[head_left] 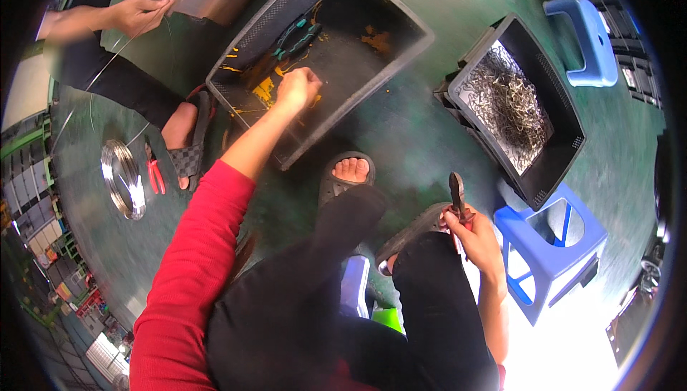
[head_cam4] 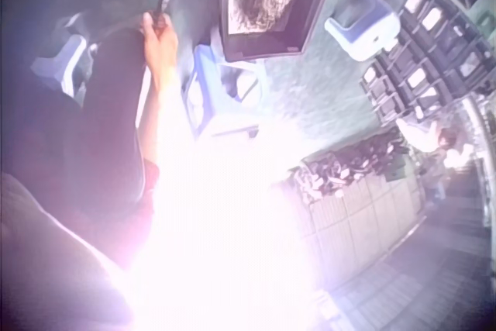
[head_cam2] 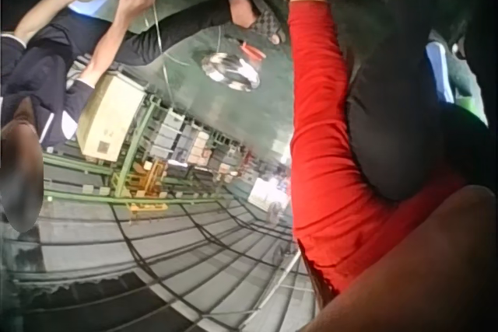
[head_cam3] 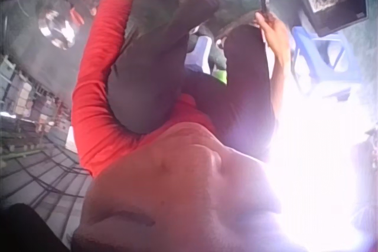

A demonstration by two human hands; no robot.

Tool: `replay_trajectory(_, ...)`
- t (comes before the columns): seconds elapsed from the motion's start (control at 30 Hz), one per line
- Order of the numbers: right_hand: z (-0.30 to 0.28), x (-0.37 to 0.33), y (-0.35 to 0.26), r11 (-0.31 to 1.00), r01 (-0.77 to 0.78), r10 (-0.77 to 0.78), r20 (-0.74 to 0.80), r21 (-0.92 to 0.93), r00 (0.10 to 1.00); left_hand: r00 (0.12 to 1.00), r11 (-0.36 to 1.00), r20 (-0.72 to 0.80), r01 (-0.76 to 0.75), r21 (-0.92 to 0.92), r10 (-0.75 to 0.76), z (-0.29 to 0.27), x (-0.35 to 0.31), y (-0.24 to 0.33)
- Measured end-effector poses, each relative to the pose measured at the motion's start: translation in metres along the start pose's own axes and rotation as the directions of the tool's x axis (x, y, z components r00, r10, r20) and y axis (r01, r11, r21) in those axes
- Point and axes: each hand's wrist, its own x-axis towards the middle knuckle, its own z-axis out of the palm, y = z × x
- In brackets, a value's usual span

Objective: The person uses pliers to bend small metal wires into loop shapes. They pick up wires from a black tray, bend them with the pliers, and place the finished pieces back into the tray.

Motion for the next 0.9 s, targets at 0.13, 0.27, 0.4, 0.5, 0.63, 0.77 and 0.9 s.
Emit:
replay_trajectory(0.13,-0.002,-0.002,-0.003,0.999,0.036,-0.036,0.000,-0.032,0.999,0.968,0.805,0.247,0.181,-0.565,-0.044,-0.036,-0.008,0.026)
replay_trajectory(0.27,-0.004,-0.010,-0.025,0.999,0.036,-0.034,0.048,-0.031,0.998,0.931,0.497,0.290,0.148,-0.855,0.222,-0.065,-0.054,0.080)
replay_trajectory(0.4,0.004,-0.012,-0.051,0.983,0.168,-0.178,0.153,0.075,0.972,0.876,0.296,0.310,0.205,-0.933,0.370,-0.063,-0.105,0.132)
replay_trajectory(0.5,0.012,-0.015,-0.061,0.960,0.275,-0.280,0.159,0.057,0.947,0.870,0.254,0.288,0.197,-0.947,0.400,-0.050,-0.131,0.155)
replay_trajectory(0.63,0.013,-0.017,-0.066,0.969,0.155,-0.201,0.249,0.191,0.947,0.866,0.194,0.268,0.203,-0.960,0.422,-0.039,-0.155,0.169)
replay_trajectory(0.77,0.012,-0.018,-0.065,0.960,0.165,-0.217,0.227,0.226,0.950,0.857,0.159,0.289,0.244,-0.957,0.426,-0.035,-0.166,0.175)
replay_trajectory(0.9,0.010,-0.020,-0.064,0.948,0.185,-0.242,0.206,0.261,0.948,0.849,0.159,0.313,0.270,-0.950,0.425,-0.030,-0.168,0.174)
